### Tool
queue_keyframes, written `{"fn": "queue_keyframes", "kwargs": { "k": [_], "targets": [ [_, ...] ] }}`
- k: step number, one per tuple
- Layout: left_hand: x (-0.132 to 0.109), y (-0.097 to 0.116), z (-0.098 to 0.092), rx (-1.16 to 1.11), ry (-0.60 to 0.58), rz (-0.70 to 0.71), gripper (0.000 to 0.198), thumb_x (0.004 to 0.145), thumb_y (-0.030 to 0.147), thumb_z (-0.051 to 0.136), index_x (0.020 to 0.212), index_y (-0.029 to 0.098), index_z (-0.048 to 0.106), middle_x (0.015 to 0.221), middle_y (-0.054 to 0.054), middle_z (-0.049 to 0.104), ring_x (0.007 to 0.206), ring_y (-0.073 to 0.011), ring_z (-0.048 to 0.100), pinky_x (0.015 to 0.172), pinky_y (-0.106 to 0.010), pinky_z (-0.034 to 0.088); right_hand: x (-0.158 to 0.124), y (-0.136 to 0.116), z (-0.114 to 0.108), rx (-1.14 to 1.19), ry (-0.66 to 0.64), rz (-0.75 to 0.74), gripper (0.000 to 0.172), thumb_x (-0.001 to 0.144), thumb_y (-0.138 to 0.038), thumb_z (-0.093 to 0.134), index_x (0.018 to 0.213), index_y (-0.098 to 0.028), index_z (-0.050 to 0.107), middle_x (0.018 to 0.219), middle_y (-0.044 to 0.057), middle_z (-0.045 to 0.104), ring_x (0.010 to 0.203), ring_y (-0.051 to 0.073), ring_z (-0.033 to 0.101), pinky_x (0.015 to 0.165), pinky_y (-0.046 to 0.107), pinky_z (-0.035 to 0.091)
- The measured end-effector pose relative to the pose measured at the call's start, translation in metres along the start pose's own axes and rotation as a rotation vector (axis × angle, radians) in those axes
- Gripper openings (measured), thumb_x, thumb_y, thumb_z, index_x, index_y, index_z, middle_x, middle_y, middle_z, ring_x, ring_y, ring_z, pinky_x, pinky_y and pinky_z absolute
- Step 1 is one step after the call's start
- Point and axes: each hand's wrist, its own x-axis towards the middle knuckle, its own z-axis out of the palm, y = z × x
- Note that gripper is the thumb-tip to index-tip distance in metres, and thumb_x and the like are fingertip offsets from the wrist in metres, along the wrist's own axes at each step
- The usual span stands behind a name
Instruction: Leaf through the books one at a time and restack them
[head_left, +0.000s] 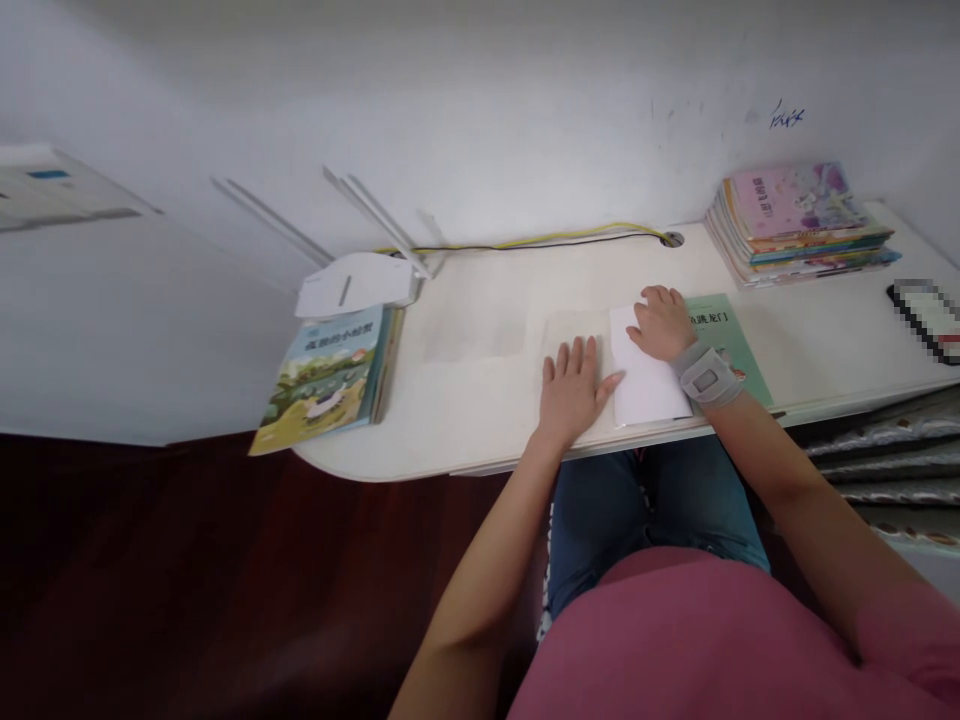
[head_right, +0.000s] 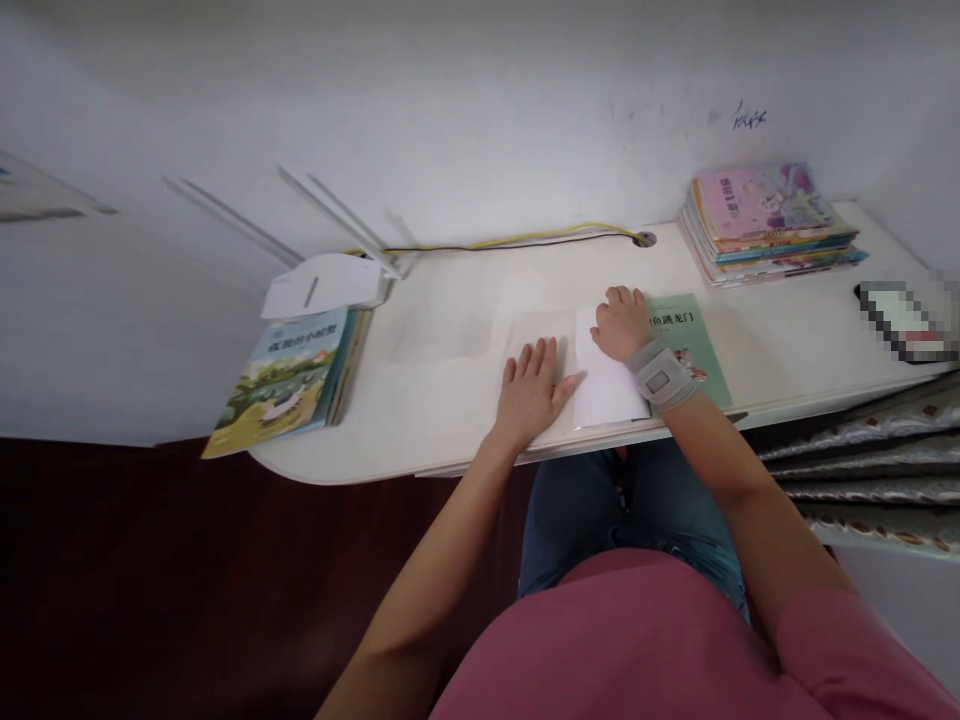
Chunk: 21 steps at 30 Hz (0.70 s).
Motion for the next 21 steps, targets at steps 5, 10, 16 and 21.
{"fn": "queue_keyframes", "kwargs": {
  "k": [5, 10, 16, 21],
  "targets": [
    [0.000, 0.002, -0.003, 0.041, -0.034, -0.002, 0.078, 0.094, 0.062, 0.017, 0.153, 0.010, 0.019, 0.156, -0.017, 0.025, 0.145, -0.0350, 0.021, 0.115, -0.053, 0.020, 0.000, 0.000, 0.001, -0.011, -0.024, -0.001, 0.035, 0.088, -0.030, 0.052, 0.106, -0.007, 0.070, 0.127, 0.020, 0.055, 0.119, 0.032, 0.043, 0.102, 0.046, 0.031],
    [0.000, 0.001, 0.000, 0.048, -0.025, 0.001, 0.079, 0.093, 0.063, 0.016, 0.153, 0.011, 0.018, 0.157, -0.016, 0.025, 0.145, -0.0348, 0.022, 0.115, -0.053, 0.020, 0.001, 0.002, 0.004, 0.027, -0.021, -0.008, 0.033, 0.088, -0.028, 0.052, 0.105, -0.006, 0.070, 0.128, 0.021, 0.054, 0.120, 0.031, 0.044, 0.103, 0.044, 0.033],
    [0.000, -0.001, 0.002, 0.032, -0.011, 0.011, 0.080, 0.093, 0.064, 0.017, 0.152, 0.011, 0.021, 0.156, -0.017, 0.028, 0.144, -0.0354, 0.023, 0.114, -0.054, 0.021, 0.001, 0.001, 0.006, 0.075, 0.014, -0.004, 0.034, 0.088, -0.026, 0.053, 0.108, -0.004, 0.067, 0.128, 0.022, 0.054, 0.122, 0.032, 0.043, 0.105, 0.045, 0.035],
    [0.001, -0.001, 0.001, 0.019, 0.000, 0.030, 0.079, 0.093, 0.064, 0.021, 0.152, 0.012, 0.023, 0.155, -0.017, 0.030, 0.143, -0.0369, 0.025, 0.113, -0.056, 0.022, 0.004, -0.001, 0.011, 0.182, 0.054, -0.026, 0.038, 0.088, -0.026, 0.052, 0.117, -0.004, 0.062, 0.137, 0.022, 0.049, 0.132, 0.032, 0.038, 0.113, 0.047, 0.028]
  ]
}}
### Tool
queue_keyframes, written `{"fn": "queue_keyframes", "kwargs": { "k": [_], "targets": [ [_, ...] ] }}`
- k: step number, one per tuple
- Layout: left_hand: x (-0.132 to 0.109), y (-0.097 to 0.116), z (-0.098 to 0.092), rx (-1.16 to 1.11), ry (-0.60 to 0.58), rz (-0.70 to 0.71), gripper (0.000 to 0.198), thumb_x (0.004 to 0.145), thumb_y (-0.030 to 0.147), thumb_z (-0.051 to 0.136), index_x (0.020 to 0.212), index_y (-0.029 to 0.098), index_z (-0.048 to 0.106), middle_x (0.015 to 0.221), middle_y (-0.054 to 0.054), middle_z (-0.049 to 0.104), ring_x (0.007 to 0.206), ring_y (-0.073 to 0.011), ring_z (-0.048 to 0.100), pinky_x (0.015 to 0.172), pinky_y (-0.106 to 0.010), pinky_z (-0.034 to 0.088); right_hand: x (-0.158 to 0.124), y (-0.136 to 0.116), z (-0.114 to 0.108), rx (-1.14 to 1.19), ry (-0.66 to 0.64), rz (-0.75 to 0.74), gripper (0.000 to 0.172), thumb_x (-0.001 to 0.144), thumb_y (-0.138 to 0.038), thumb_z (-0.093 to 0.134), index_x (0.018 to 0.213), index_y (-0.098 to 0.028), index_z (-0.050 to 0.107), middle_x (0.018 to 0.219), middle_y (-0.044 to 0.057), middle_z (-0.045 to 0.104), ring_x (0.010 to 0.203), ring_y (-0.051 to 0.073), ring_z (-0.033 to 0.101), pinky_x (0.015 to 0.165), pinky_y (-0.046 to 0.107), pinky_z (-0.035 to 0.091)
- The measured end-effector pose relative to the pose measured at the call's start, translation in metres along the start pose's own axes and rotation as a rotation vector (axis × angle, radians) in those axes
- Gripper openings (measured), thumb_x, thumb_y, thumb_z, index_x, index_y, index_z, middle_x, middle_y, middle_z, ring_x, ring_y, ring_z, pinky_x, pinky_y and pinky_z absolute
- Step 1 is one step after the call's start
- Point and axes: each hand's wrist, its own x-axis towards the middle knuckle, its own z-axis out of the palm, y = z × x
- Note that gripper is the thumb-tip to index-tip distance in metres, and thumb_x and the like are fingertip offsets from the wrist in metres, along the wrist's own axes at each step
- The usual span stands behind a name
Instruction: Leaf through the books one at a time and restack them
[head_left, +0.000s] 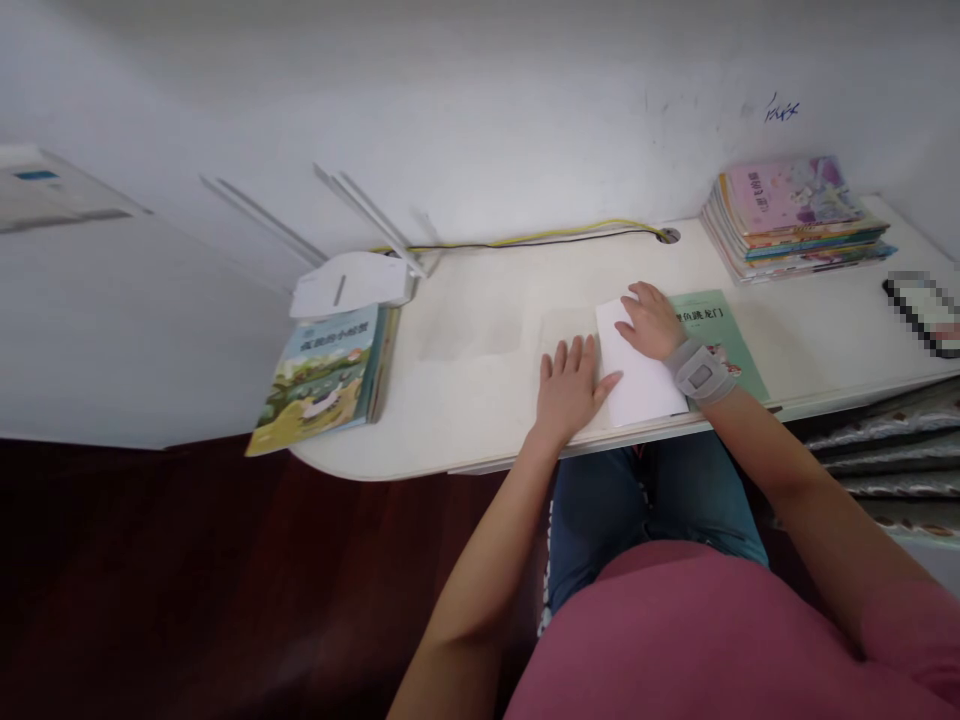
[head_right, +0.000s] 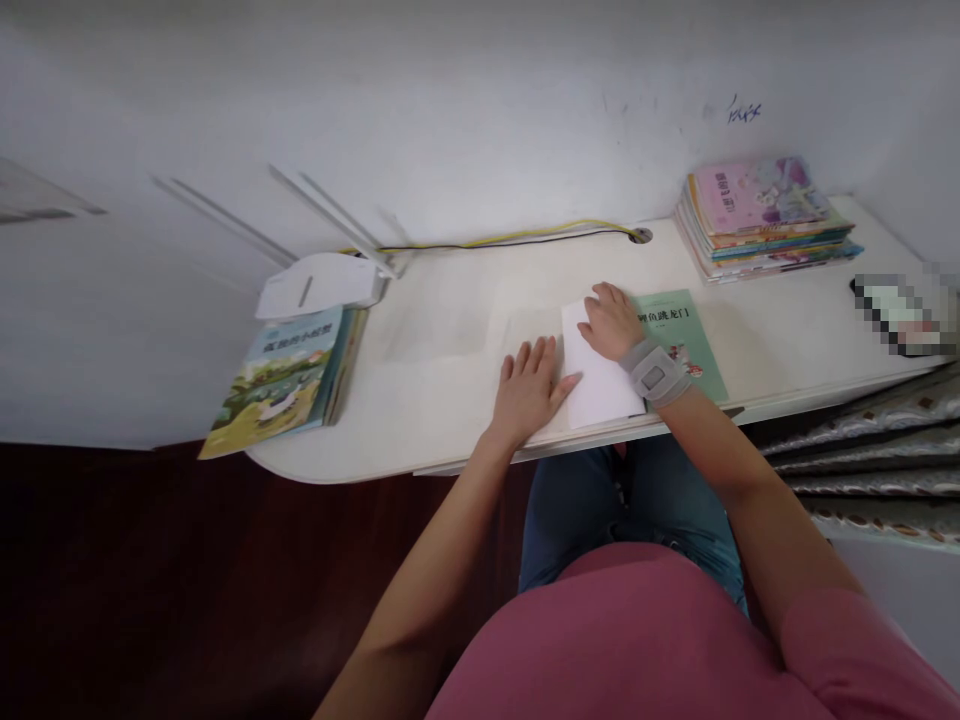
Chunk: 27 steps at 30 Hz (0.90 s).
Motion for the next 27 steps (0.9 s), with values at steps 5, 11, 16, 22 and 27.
{"fn": "queue_keyframes", "kwargs": {
  "k": [5, 11, 16, 22, 27],
  "targets": [
    [0.000, -0.002, 0.001, -0.018, 0.004, -0.004, 0.079, 0.092, 0.063, 0.025, 0.151, 0.011, 0.026, 0.155, -0.017, 0.030, 0.143, -0.0382, 0.025, 0.114, -0.056, 0.022, -0.006, 0.008, 0.004, 0.184, -0.025, 0.048, 0.051, 0.090, -0.034, 0.048, 0.132, -0.005, 0.051, 0.153, 0.023, 0.030, 0.144, 0.034, 0.020, 0.116, 0.054, 0.021],
    [0.001, -0.008, 0.003, -0.151, 0.054, -0.011, 0.078, 0.092, 0.065, 0.023, 0.150, 0.013, 0.027, 0.154, -0.018, 0.031, 0.143, -0.0367, 0.025, 0.113, -0.057, 0.023, -0.062, 0.011, 0.007, 0.393, -0.012, 0.060, 0.073, 0.089, -0.053, 0.047, 0.148, -0.012, 0.031, 0.158, 0.017, 0.020, 0.147, 0.029, 0.017, 0.117, 0.052, 0.022],
    [-0.003, -0.018, 0.006, -0.280, 0.066, -0.018, 0.083, 0.091, 0.067, 0.024, 0.150, 0.010, 0.025, 0.155, -0.022, 0.026, 0.144, -0.0385, 0.020, 0.114, -0.057, 0.021, -0.084, 0.004, 0.011, 0.351, -0.017, 0.054, 0.072, 0.087, -0.049, 0.050, 0.148, -0.015, 0.032, 0.160, 0.015, 0.017, 0.147, 0.030, 0.014, 0.118, 0.053, 0.021],
    [-0.014, -0.035, 0.008, -0.432, 0.129, -0.014, 0.077, 0.092, 0.063, 0.029, 0.152, 0.016, 0.020, 0.157, -0.020, 0.022, 0.145, -0.0333, 0.019, 0.115, -0.054, 0.024, -0.080, 0.000, 0.015, 0.281, -0.052, 0.042, 0.071, 0.087, -0.043, 0.052, 0.147, -0.009, 0.032, 0.160, 0.018, 0.012, 0.148, 0.030, 0.008, 0.118, 0.054, 0.018],
    [-0.016, -0.036, 0.008, -0.434, 0.122, -0.014, 0.076, 0.093, 0.061, 0.030, 0.151, 0.014, 0.018, 0.156, -0.022, 0.024, 0.145, -0.0327, 0.020, 0.115, -0.054, 0.024, -0.082, 0.005, 0.015, 0.328, -0.037, -0.025, 0.073, 0.087, -0.048, 0.052, 0.149, -0.016, 0.030, 0.161, 0.013, 0.011, 0.148, 0.030, 0.008, 0.117, 0.055, 0.019]
  ]
}}
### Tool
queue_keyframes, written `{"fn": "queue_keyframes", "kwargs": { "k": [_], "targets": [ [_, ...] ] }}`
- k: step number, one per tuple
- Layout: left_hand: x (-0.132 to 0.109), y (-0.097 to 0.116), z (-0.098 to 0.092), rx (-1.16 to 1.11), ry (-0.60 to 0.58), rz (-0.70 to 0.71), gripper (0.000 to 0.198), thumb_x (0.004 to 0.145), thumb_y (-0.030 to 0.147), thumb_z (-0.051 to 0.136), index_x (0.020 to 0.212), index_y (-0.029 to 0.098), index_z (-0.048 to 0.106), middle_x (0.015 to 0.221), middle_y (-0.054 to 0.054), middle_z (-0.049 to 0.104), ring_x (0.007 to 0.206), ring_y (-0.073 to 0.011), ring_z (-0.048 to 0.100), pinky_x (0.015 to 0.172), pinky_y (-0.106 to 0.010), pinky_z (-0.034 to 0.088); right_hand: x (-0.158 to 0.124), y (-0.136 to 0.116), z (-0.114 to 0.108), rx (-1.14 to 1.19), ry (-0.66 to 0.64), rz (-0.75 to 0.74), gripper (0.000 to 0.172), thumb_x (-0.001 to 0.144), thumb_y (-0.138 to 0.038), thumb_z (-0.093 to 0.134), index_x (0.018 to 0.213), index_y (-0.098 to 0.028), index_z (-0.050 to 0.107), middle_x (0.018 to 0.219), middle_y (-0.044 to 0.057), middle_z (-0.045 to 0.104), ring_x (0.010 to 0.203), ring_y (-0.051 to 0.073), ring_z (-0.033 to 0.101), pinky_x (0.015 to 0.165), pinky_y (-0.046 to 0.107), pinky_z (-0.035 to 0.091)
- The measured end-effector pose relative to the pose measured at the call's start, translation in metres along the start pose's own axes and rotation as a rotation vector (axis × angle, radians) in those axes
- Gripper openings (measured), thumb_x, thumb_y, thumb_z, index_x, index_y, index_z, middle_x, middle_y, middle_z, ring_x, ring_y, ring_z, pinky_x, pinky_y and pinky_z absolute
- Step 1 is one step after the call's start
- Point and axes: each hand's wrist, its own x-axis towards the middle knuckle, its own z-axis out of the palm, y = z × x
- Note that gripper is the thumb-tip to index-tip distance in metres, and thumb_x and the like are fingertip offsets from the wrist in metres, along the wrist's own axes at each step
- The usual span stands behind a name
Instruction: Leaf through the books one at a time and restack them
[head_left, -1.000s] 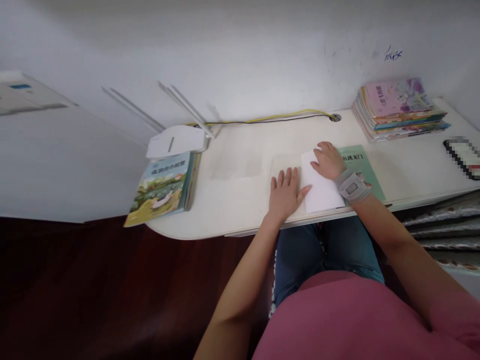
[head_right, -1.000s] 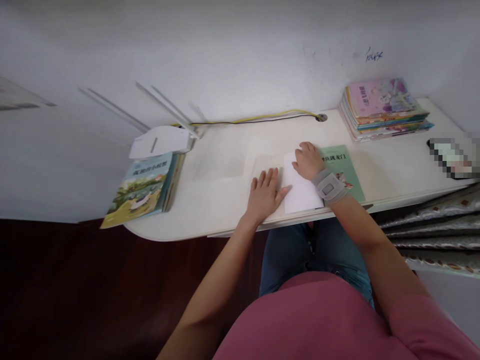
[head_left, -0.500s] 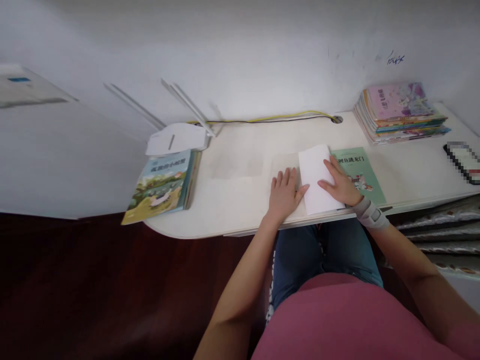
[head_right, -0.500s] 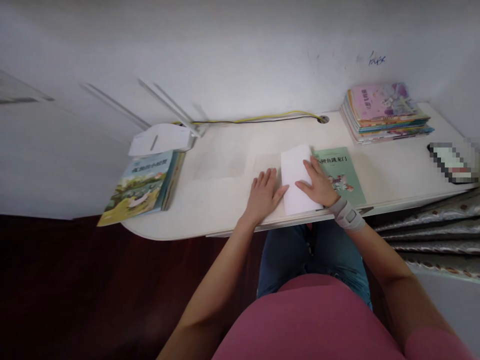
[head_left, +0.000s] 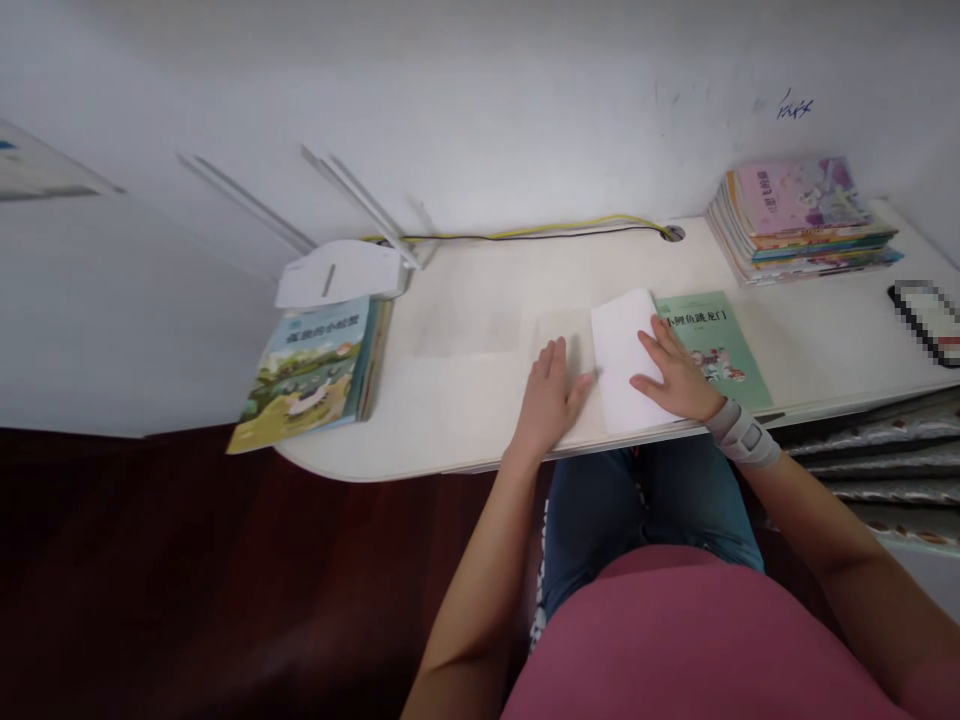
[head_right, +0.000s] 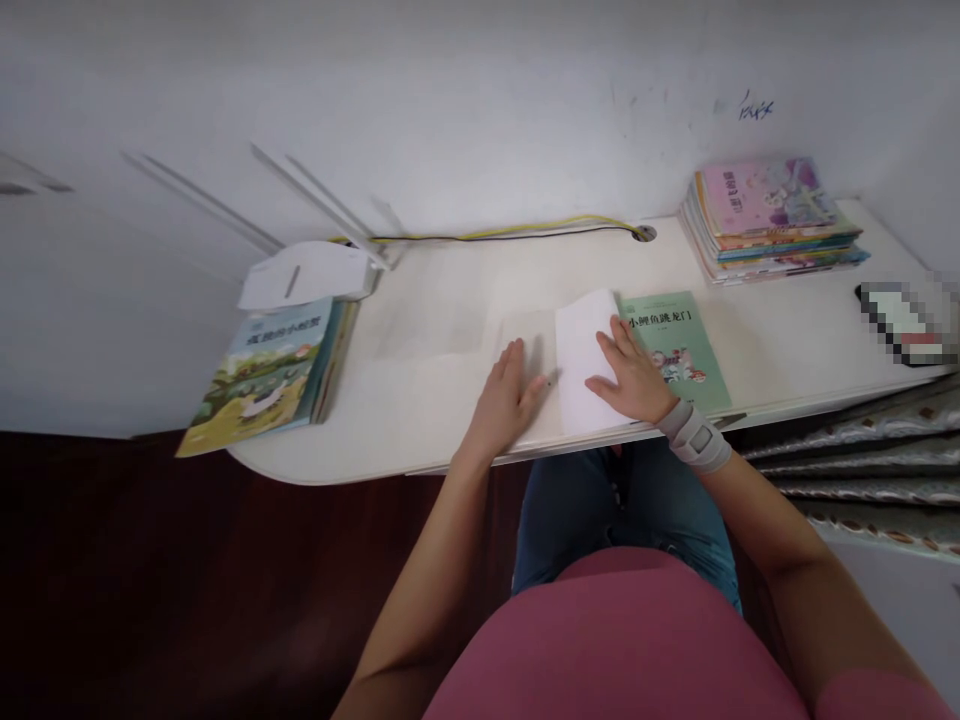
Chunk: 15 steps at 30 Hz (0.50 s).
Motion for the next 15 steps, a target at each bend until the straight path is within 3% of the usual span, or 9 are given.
{"fn": "queue_keyframes", "kwargs": {
  "k": [10, 15],
  "targets": [
    [-0.002, 0.006, 0.004, 0.103, 0.023, 0.001, 0.075, 0.094, 0.061, 0.027, 0.150, 0.013, 0.022, 0.154, -0.023, 0.030, 0.144, -0.0351, 0.023, 0.113, -0.056, 0.027, -0.001, -0.006, -0.005, -0.026, -0.027, -0.021, 0.067, 0.084, -0.033, 0.055, 0.146, -0.016, 0.036, 0.160, 0.012, 0.015, 0.148, 0.029, 0.008, 0.117, 0.057, 0.021],
    [-0.001, 0.004, 0.006, 0.139, 0.022, 0.007, 0.077, 0.093, 0.062, 0.026, 0.149, 0.010, 0.024, 0.151, -0.024, 0.033, 0.144, -0.0362, 0.024, 0.112, -0.057, 0.028, 0.000, -0.012, -0.002, -0.083, -0.018, 0.003, 0.061, 0.083, -0.026, 0.055, 0.140, -0.008, 0.044, 0.159, 0.017, 0.018, 0.148, 0.030, 0.009, 0.118, 0.053, 0.021]
  ]
}}
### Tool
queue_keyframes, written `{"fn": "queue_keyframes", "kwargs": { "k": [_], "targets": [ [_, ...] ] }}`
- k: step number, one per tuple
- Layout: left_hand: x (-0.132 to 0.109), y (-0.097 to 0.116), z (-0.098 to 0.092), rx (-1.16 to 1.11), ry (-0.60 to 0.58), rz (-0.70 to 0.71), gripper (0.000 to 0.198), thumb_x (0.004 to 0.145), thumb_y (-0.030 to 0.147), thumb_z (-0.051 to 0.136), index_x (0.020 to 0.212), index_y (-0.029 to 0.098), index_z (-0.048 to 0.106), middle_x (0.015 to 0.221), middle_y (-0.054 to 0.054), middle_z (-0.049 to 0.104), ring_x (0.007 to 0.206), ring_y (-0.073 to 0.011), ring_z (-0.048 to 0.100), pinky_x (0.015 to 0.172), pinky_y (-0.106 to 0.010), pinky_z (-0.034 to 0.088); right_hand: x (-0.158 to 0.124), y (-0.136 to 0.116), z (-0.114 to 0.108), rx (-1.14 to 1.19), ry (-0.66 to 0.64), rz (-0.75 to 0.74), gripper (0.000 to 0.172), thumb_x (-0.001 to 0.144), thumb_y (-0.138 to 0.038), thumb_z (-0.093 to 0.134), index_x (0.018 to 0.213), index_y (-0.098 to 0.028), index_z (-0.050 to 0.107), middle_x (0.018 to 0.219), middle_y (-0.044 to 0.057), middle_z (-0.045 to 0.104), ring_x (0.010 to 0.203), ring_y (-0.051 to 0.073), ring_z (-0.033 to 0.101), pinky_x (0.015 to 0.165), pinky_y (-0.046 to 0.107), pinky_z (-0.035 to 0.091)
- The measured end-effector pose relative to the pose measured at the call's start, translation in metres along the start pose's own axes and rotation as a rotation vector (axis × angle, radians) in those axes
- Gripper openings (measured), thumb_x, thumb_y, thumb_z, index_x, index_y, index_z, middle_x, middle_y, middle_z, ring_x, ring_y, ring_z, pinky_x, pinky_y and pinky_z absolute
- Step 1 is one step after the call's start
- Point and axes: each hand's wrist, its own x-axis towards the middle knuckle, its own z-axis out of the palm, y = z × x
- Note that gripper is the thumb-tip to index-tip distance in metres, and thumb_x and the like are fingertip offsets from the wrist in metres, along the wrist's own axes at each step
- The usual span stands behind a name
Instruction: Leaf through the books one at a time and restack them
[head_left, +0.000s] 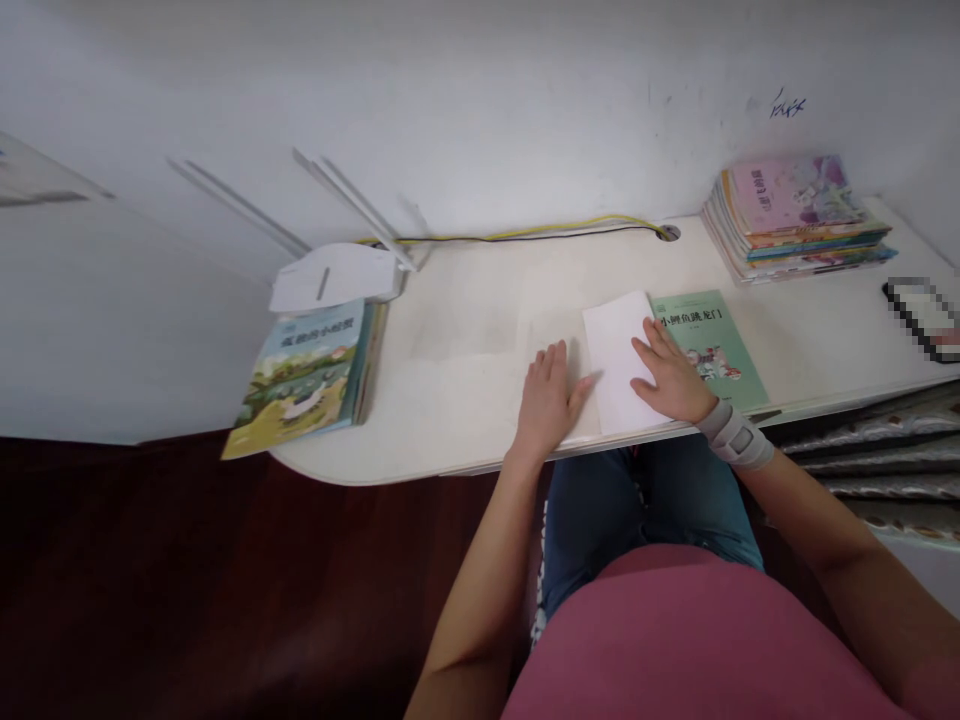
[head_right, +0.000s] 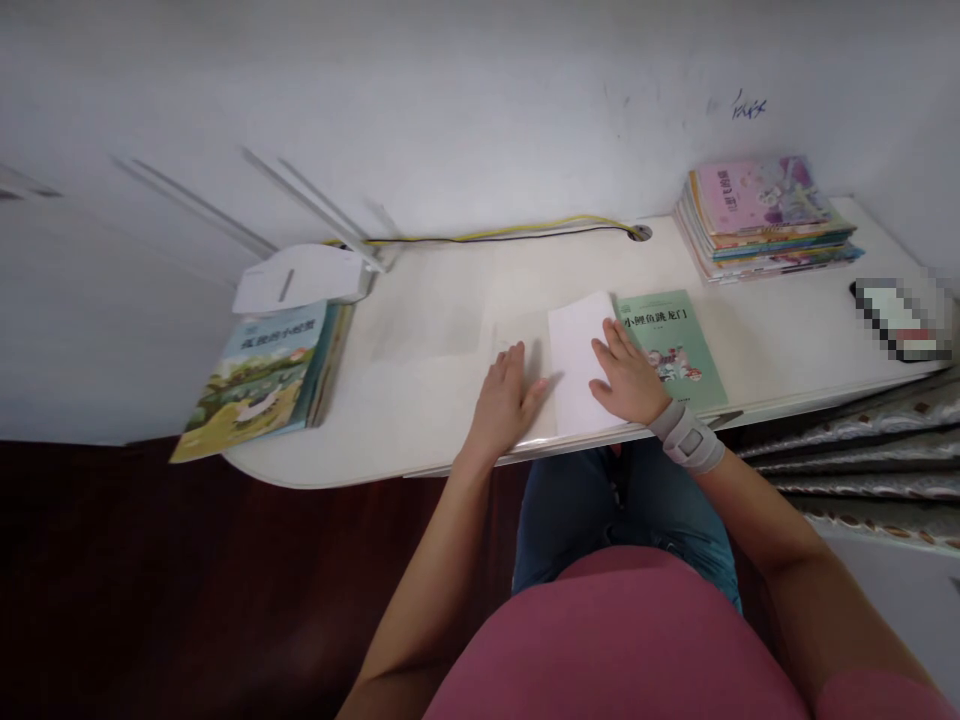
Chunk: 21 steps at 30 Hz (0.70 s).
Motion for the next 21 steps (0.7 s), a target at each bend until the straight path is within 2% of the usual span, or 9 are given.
{"fn": "queue_keyframes", "kwargs": {
  "k": [2, 5, 8, 11, 16, 21],
  "targets": [
    [0.000, 0.000, 0.000, 0.000, -0.002, 0.001, 0.078, 0.093, 0.063, 0.025, 0.149, 0.010, 0.024, 0.151, -0.024, 0.034, 0.143, -0.0366, 0.024, 0.112, -0.057, 0.027, 0.000, -0.002, 0.000, 0.012, 0.010, 0.008, 0.060, 0.083, -0.025, 0.054, 0.139, -0.008, 0.045, 0.159, 0.017, 0.018, 0.148, 0.029, 0.009, 0.118, 0.052, 0.021],
    [0.000, 0.001, 0.000, -0.004, -0.004, 0.003, 0.081, 0.092, 0.065, 0.025, 0.149, 0.008, 0.025, 0.150, -0.025, 0.035, 0.143, -0.0378, 0.025, 0.112, -0.057, 0.027, 0.000, 0.003, -0.005, 0.122, -0.001, -0.001, 0.061, 0.086, -0.034, 0.054, 0.141, -0.011, 0.044, 0.159, 0.015, 0.019, 0.148, 0.027, 0.011, 0.119, 0.050, 0.020],
    [0.001, 0.002, 0.000, -0.005, -0.004, 0.003, 0.082, 0.091, 0.067, 0.026, 0.148, 0.007, 0.027, 0.149, -0.026, 0.036, 0.142, -0.0384, 0.025, 0.112, -0.057, 0.027, 0.006, 0.017, -0.013, 0.280, -0.052, 0.027, 0.061, 0.092, -0.042, 0.045, 0.146, -0.016, 0.037, 0.158, 0.011, 0.022, 0.147, 0.023, 0.017, 0.119, 0.046, 0.021],
    [0.001, 0.002, 0.000, -0.009, 0.002, 0.003, 0.081, 0.091, 0.067, 0.026, 0.148, 0.010, 0.027, 0.150, -0.025, 0.036, 0.142, -0.0377, 0.026, 0.111, -0.058, 0.027, 0.019, 0.032, -0.017, 0.332, -0.096, 0.078, 0.063, 0.094, -0.046, 0.037, 0.150, -0.019, 0.029, 0.158, 0.009, 0.023, 0.146, 0.022, 0.018, 0.120, 0.047, 0.018],
    [0.001, 0.002, 0.000, -0.021, 0.003, -0.009, 0.082, 0.091, 0.066, 0.026, 0.148, 0.008, 0.027, 0.150, -0.025, 0.035, 0.143, -0.0376, 0.024, 0.112, -0.056, 0.027, 0.037, 0.034, -0.009, 0.165, -0.108, 0.040, 0.072, 0.093, -0.047, 0.036, 0.152, -0.008, 0.020, 0.159, 0.016, 0.017, 0.147, 0.025, 0.014, 0.120, 0.046, 0.017],
    [-0.002, 0.000, 0.000, -0.044, 0.003, -0.013, 0.079, 0.091, 0.065, 0.029, 0.149, 0.010, 0.024, 0.152, -0.025, 0.032, 0.143, -0.0366, 0.024, 0.112, -0.058, 0.027, 0.036, 0.019, -0.005, 0.006, -0.124, 0.066, 0.070, 0.094, -0.044, 0.034, 0.152, -0.008, 0.019, 0.159, 0.017, 0.016, 0.147, 0.026, 0.016, 0.118, 0.049, 0.019]
  ]
}}
